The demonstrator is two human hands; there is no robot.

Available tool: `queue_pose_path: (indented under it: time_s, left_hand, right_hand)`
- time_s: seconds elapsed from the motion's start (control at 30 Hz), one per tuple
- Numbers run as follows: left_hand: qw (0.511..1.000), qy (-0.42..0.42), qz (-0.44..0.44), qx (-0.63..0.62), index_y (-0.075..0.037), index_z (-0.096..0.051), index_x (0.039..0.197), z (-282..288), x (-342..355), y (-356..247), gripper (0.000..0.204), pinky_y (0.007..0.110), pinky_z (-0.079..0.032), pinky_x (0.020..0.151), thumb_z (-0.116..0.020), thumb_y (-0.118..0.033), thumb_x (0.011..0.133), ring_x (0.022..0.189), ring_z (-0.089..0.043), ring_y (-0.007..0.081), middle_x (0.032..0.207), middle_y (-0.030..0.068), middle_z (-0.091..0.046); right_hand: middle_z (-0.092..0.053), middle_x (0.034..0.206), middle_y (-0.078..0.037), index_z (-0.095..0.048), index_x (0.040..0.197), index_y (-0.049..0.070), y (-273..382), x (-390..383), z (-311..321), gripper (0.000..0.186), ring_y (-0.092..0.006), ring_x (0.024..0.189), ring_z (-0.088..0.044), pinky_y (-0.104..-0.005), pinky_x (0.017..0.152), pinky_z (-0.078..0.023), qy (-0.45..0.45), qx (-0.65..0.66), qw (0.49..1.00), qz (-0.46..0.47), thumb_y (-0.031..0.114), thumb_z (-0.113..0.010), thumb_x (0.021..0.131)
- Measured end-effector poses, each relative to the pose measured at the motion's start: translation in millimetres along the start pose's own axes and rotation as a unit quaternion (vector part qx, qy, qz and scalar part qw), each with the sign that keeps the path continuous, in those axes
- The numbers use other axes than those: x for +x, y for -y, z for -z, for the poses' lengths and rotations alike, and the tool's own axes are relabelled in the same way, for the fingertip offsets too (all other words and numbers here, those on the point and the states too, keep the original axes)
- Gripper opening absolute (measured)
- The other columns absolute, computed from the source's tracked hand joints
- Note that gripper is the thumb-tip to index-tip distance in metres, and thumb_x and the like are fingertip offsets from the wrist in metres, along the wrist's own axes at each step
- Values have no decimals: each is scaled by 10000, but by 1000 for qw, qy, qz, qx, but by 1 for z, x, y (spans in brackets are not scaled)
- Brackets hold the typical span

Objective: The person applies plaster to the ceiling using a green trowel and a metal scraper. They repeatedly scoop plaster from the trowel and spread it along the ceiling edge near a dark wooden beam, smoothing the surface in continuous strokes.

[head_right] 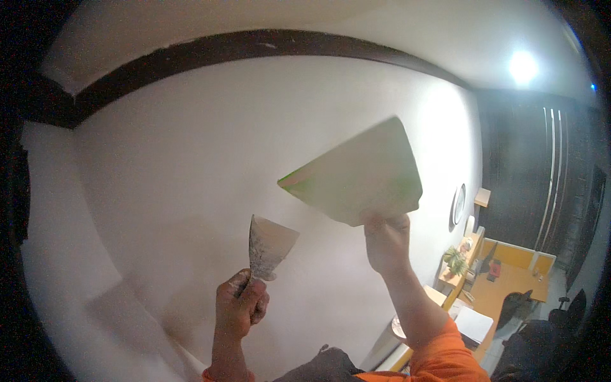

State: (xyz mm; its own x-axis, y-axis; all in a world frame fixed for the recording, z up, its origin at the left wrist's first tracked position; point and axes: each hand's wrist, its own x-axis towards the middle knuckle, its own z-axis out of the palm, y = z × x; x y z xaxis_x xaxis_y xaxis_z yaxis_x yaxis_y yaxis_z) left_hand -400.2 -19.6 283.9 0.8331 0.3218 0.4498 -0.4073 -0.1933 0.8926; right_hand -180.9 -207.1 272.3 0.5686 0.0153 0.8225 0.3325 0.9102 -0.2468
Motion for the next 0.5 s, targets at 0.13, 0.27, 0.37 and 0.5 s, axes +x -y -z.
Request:
queue_pose_path:
  time_s: [0.13,0.27,0.37,0.5]
  left_hand:
    - [1000,19,23,-4,9,-651,994,-2,5,0,291,228,-261,340,-631,-279,958,393,-351,41,556,-13,-482]
    - [999,26,29,-22,13,-654,1009,-8,11,5,287,231,-255,338,-629,-267,955,390,-350,42,546,-15,-475]
    - [999,31,16,-11,10,-657,1014,-10,11,8,265,229,-251,344,-619,-245,957,393,-350,40,542,-22,-471]
    - [999,20,35,-15,11,-656,1014,-16,10,6,242,225,-255,358,-622,-221,953,404,-353,32,549,-27,-476]
  right_hand:
    - [-632,1244,-71,-641,1179,80,-2,-17,2,378,-230,1205,-570,-423,1093,-425,25,6,999,-28,-75,-641,834]
    - [-657,1169,-86,-675,1092,62,-6,-24,22,298,-206,1103,-588,-379,959,-449,50,-48,997,-18,-67,-643,825]
    - [-688,1079,-117,-690,1018,31,1,-24,20,161,-228,996,-612,-360,814,-485,89,-150,985,10,-5,-675,861]
    - [-716,998,-159,-678,961,19,6,-14,7,113,-305,971,-648,-426,879,-514,171,-251,949,87,-18,-672,854]
